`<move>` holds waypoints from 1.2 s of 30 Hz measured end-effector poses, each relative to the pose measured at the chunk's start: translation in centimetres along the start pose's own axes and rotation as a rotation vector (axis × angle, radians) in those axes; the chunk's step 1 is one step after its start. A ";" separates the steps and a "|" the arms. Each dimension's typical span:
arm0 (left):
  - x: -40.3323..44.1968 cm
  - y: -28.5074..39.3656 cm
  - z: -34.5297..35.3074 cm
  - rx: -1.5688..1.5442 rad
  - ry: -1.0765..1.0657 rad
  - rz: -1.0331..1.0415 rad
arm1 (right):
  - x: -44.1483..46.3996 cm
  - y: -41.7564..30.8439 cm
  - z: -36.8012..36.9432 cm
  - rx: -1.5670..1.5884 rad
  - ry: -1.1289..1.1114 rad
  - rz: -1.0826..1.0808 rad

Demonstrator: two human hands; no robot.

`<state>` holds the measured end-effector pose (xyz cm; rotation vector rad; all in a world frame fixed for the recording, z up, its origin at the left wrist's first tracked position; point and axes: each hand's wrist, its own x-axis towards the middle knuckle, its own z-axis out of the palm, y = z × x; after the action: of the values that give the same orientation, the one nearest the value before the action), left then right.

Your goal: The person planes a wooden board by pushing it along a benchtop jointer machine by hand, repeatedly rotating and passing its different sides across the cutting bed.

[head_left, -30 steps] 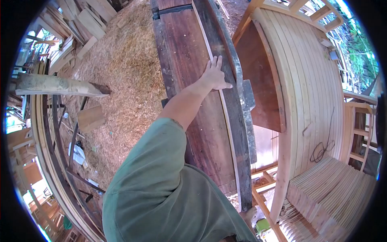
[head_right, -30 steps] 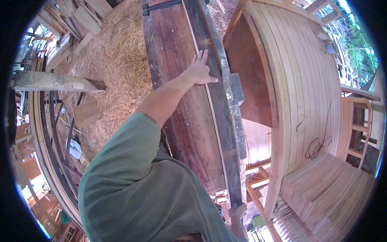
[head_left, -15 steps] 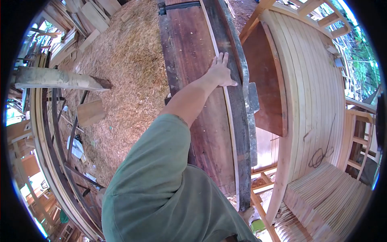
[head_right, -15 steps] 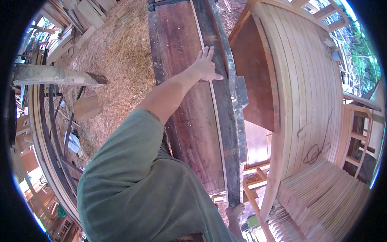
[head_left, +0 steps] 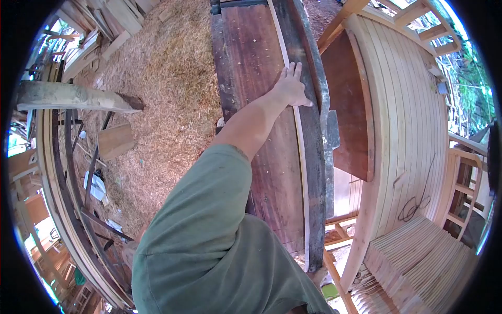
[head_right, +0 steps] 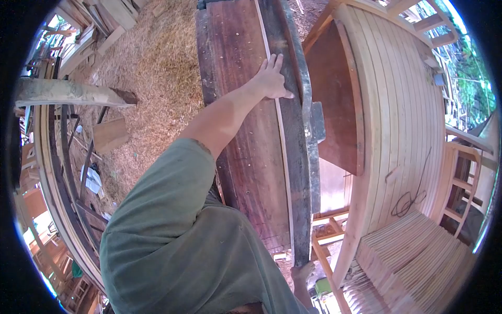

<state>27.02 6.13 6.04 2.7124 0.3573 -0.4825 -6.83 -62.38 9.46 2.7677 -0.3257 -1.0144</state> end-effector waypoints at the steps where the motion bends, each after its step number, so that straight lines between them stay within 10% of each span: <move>1: 0.2 -0.2 0.0 -0.004 -0.001 -0.002 | 0.8 1.5 1.7 -0.005 0.001 0.000; 36: 7.4 -6.8 -4.1 0.065 0.054 0.012 | 2.5 -8.9 -3.5 0.022 0.117 -0.149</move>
<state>32.83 15.23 4.77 2.7935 0.3447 -0.4249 -1.40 -54.17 8.44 2.8916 -0.1165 -0.8791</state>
